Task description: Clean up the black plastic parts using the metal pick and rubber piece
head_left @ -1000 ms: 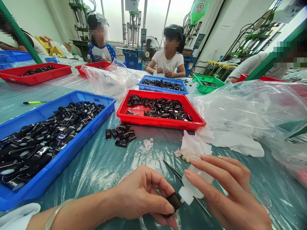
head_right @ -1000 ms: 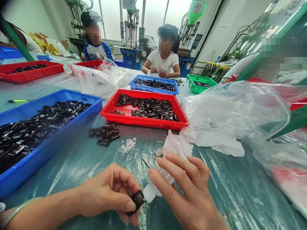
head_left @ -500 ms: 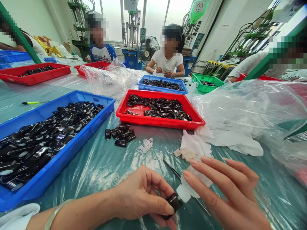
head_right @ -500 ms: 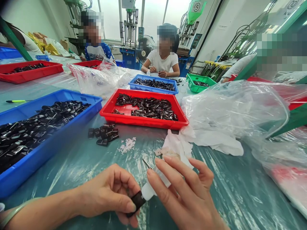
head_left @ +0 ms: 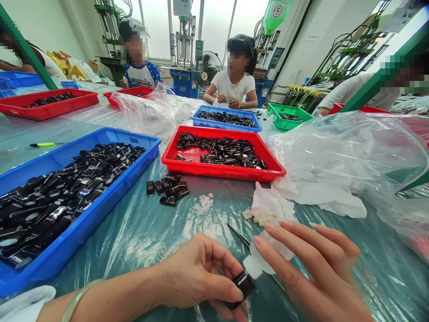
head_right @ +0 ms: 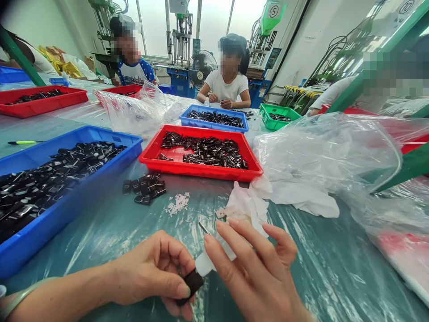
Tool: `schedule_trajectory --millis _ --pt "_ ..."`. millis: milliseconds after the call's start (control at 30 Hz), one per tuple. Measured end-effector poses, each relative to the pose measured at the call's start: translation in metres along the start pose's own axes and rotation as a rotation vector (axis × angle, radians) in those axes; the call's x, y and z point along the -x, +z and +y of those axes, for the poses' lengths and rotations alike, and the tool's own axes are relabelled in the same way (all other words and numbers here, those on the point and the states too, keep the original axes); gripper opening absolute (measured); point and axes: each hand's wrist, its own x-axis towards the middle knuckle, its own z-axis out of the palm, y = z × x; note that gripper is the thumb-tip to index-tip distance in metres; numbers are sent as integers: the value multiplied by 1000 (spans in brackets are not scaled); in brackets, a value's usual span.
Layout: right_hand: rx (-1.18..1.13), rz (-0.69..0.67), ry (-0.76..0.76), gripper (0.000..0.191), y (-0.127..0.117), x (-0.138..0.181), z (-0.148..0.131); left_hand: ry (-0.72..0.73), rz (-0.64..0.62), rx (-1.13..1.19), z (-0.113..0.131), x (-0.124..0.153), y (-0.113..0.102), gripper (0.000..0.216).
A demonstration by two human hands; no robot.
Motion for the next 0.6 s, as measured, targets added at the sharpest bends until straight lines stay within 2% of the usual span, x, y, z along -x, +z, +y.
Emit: schedule_trajectory --millis 600 --pt "-97 18 29 33 0 -11 3 -15 4 1 2 0 1 18"
